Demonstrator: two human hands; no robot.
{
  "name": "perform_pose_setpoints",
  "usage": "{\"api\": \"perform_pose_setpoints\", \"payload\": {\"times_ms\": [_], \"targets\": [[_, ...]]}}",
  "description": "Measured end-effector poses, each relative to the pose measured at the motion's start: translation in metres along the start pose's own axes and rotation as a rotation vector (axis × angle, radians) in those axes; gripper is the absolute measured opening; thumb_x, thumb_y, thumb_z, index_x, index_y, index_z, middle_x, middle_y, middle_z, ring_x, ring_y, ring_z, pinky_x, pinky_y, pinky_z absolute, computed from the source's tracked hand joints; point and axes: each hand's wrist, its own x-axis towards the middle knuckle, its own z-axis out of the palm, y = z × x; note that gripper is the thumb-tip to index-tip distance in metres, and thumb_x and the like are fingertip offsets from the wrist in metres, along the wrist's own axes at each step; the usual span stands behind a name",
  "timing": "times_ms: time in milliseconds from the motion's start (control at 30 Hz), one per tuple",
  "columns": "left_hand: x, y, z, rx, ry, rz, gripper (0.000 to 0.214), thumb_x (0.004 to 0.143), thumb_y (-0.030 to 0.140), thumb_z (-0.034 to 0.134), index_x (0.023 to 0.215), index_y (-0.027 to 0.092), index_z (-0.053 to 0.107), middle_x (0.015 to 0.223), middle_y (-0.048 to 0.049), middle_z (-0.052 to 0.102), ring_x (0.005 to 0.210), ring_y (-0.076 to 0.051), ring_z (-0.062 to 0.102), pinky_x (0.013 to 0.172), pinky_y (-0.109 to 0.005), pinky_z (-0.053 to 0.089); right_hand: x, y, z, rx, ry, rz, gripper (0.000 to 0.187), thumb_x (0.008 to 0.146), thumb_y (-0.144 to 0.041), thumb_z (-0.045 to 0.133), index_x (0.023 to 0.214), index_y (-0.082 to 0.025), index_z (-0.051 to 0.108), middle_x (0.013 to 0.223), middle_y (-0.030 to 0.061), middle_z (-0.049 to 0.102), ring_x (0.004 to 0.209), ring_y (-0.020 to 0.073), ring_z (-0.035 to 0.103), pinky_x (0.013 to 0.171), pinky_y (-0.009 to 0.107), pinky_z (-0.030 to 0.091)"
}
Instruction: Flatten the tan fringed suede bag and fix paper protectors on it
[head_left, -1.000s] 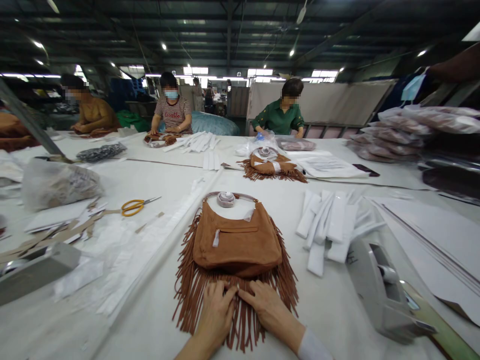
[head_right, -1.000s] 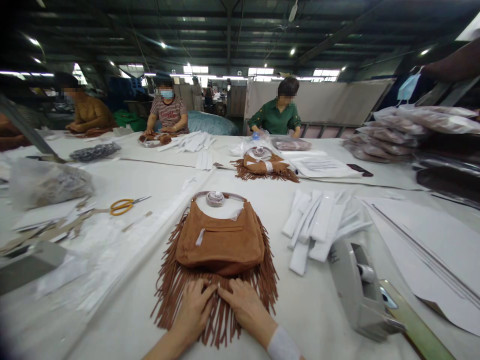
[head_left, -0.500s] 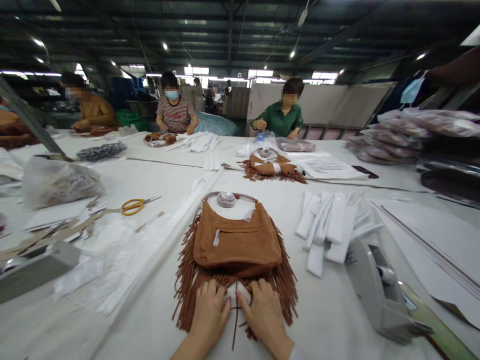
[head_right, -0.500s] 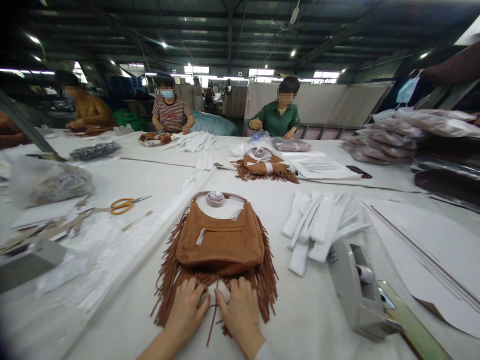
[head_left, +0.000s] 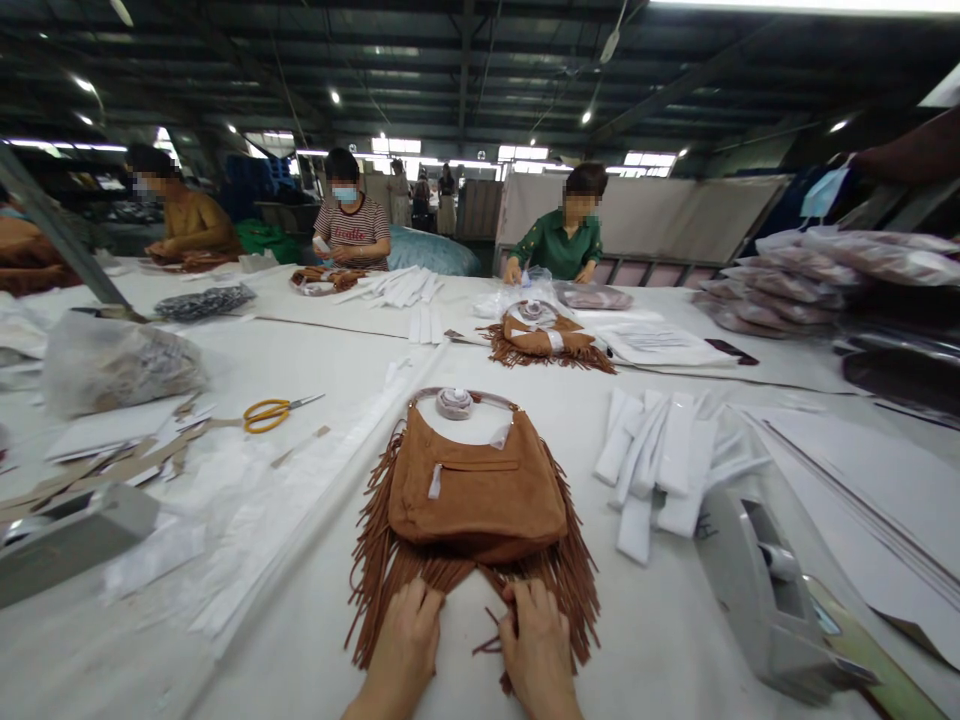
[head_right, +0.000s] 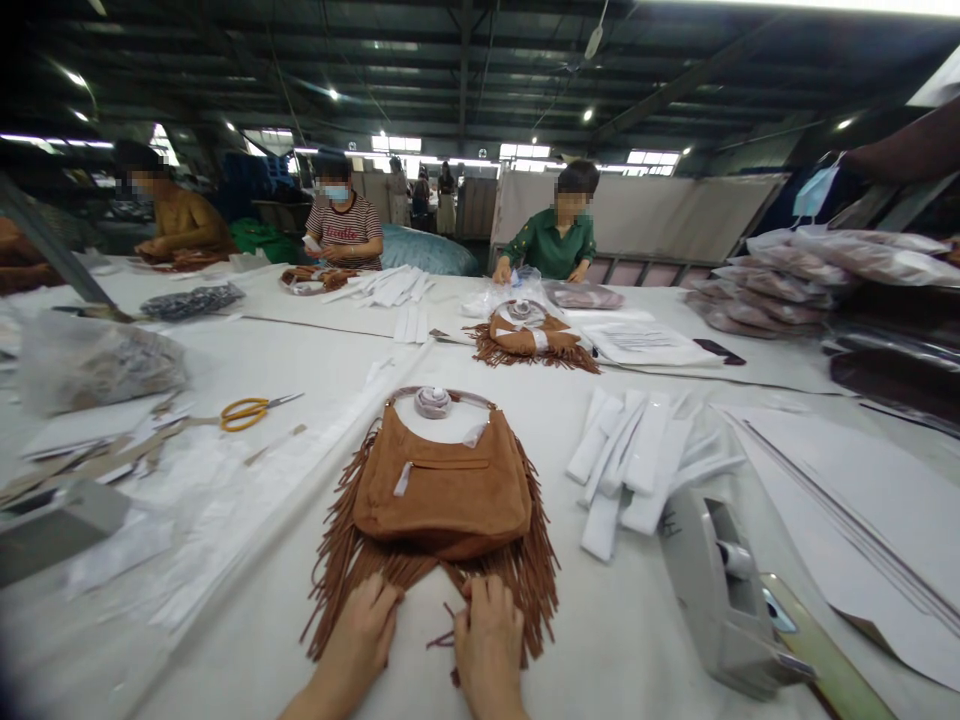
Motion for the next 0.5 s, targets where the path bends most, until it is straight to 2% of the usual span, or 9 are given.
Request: {"api": "perform_pose_setpoints", "payload": {"times_ms": [100, 233, 367, 433, 500], "targets": [[-0.008, 0.003, -0.001, -0.024, 0.052, 0.018, 0.035, 0.083, 0.003, 0.034, 0.100, 0.019, 0.059, 0.088, -0.0073, 0.055, 0.082, -0.021, 0.055, 0.073, -0.033, 0.045, -0.007, 0.008, 0.006, 0.010, 0.062, -0.012, 0.029, 0.075, -0.001, 0.047, 0.091, -0.025, 0.051, 0.092, 0.0058, 0.056, 0.089, 0.0276, 0.052, 0.074, 0.042, 0.039], [-0.008, 0.006, -0.003, -0.031, 0.095, 0.029, 0.035, 0.084, 0.005, 0.034, 0.102, 0.019, 0.061, 0.085, -0.0076, 0.056, 0.078, -0.020, 0.057, 0.071, -0.032, 0.048, 0.008, 0.025, -0.004, 0.044, 0.027, -0.090, 0.031, 0.075, 0.003, 0.039, 0.085, -0.022, 0.054, 0.087, 0.0063, 0.056, 0.086, 0.0258, 0.051, 0.075, 0.041, 0.043], [-0.007, 0.001, -0.005, 0.011, 0.108, 0.048, 0.034, 0.084, 0.005, 0.036, 0.099, 0.020, 0.062, 0.087, -0.0083, 0.057, 0.078, -0.020, 0.057, 0.071, -0.032, 0.049, 0.030, 0.054, -0.014, 0.085, 0.018, -0.248, 0.032, 0.082, 0.001, 0.036, 0.091, -0.018, 0.060, 0.088, 0.0076, 0.059, 0.087, 0.0236, 0.053, 0.079, 0.040, 0.048], [-0.007, -0.002, -0.006, 0.044, 0.120, 0.059, 0.033, 0.082, 0.004, 0.039, 0.098, 0.021, 0.062, 0.087, -0.0079, 0.057, 0.077, -0.020, 0.058, 0.069, -0.032, 0.049, 0.033, 0.070, -0.010, 0.106, 0.043, -0.349, 0.035, 0.084, 0.001, 0.034, 0.097, -0.017, 0.061, 0.091, 0.0084, 0.061, 0.088, 0.0223, 0.055, 0.079, 0.039, 0.051], [-0.007, -0.003, -0.006, 0.068, 0.147, 0.079, 0.034, 0.080, 0.002, 0.041, 0.098, 0.022, 0.063, 0.086, -0.0075, 0.058, 0.075, -0.020, 0.057, 0.067, -0.031, 0.049, 0.032, 0.083, -0.001, 0.135, 0.124, -0.461, 0.039, 0.084, 0.002, 0.033, 0.103, -0.017, 0.062, 0.095, 0.0093, 0.063, 0.090, 0.0212, 0.057, 0.080, 0.038, 0.054]]}}
